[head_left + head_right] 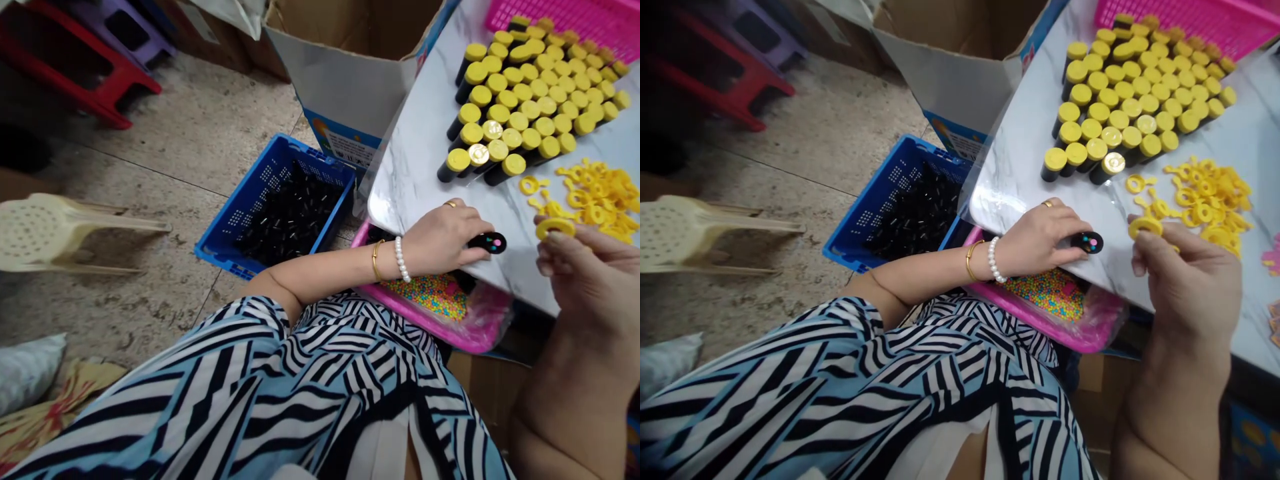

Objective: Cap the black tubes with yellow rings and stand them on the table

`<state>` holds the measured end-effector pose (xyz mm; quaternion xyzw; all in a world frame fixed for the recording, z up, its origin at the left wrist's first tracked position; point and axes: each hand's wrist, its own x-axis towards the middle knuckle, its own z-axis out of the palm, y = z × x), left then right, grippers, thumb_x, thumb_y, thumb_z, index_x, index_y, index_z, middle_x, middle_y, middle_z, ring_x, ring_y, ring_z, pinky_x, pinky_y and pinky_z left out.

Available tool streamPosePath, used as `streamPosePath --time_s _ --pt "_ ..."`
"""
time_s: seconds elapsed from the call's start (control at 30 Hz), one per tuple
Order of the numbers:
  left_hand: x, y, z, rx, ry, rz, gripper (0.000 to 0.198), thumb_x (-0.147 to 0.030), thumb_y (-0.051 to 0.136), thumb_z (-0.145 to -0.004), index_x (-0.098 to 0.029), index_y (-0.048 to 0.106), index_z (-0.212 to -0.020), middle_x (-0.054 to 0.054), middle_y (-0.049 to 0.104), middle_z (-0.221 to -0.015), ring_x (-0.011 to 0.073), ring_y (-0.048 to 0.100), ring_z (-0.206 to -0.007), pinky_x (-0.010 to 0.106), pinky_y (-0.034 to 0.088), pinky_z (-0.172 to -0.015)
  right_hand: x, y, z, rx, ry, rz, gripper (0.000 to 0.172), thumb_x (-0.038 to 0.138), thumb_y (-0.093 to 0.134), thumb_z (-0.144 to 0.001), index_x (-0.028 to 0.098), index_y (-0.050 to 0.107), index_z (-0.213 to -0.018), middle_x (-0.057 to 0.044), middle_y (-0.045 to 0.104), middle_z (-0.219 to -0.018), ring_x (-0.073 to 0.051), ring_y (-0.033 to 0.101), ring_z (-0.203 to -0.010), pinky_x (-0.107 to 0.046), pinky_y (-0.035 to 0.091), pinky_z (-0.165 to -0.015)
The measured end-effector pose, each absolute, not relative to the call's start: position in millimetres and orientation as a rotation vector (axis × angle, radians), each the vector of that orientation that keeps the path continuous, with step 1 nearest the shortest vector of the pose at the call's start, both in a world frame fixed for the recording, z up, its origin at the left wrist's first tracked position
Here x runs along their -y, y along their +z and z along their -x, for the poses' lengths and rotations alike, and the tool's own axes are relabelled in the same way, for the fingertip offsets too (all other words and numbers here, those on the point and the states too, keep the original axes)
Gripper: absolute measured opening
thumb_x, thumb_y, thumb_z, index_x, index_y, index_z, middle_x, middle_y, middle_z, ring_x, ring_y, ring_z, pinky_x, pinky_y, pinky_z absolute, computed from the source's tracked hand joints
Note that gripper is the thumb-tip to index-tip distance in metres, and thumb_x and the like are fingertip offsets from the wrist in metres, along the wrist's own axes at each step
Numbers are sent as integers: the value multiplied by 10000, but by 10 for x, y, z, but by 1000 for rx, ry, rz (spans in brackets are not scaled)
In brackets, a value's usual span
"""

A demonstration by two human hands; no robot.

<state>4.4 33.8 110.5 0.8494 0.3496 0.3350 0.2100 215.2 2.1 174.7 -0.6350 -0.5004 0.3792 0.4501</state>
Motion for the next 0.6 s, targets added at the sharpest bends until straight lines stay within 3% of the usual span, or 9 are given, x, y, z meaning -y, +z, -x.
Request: streamPosePath --time_s 0.07,0.13,0.3,0.6 --pt "-327 1114 -53 -1020 957 -2337 301 -359 661 -978 -137 729 -1170 94 742 -1062 227 639 -1020 361 474 -1014 40 1787 -2129 1217 1038 1563 421 275 878 -729 208 806 -1138 -33 675 -750 -81 558 -561 -224 433 -491" --pt "-319 1118 -60 -1038 972 -2331 301 -355 642 -987 -129 727 -1168 105 734 -1070 236 635 -1034 368 475 -1014 75 1763 -2077 1178 1156 1552 520 279 892 -707 219 788 -1213 -36 673 -717 -100 570 -542 -231 434 -467" --pt "-308 1136 -59 -1038 959 -2323 290 -358 613 -998 -150 722 -1169 111 729 -1093 249 628 -1054 394 476 -1024 45 1593 -1944 1112 1222 1537 384 276 884 -726 234 828 -1104 -27 655 -720 -55 508 -530 -184 369 -426" --pt "-313 1138 -58 -998 925 -2332 304 -402 591 -1012 -161 739 -1124 101 729 -1039 240 633 -995 390 467 -1008 9 1638 -1816 1204 1136 1608 361 338 866 -760 235 825 -1103 -3 566 -701 -39 441 -511 -188 280 -402"
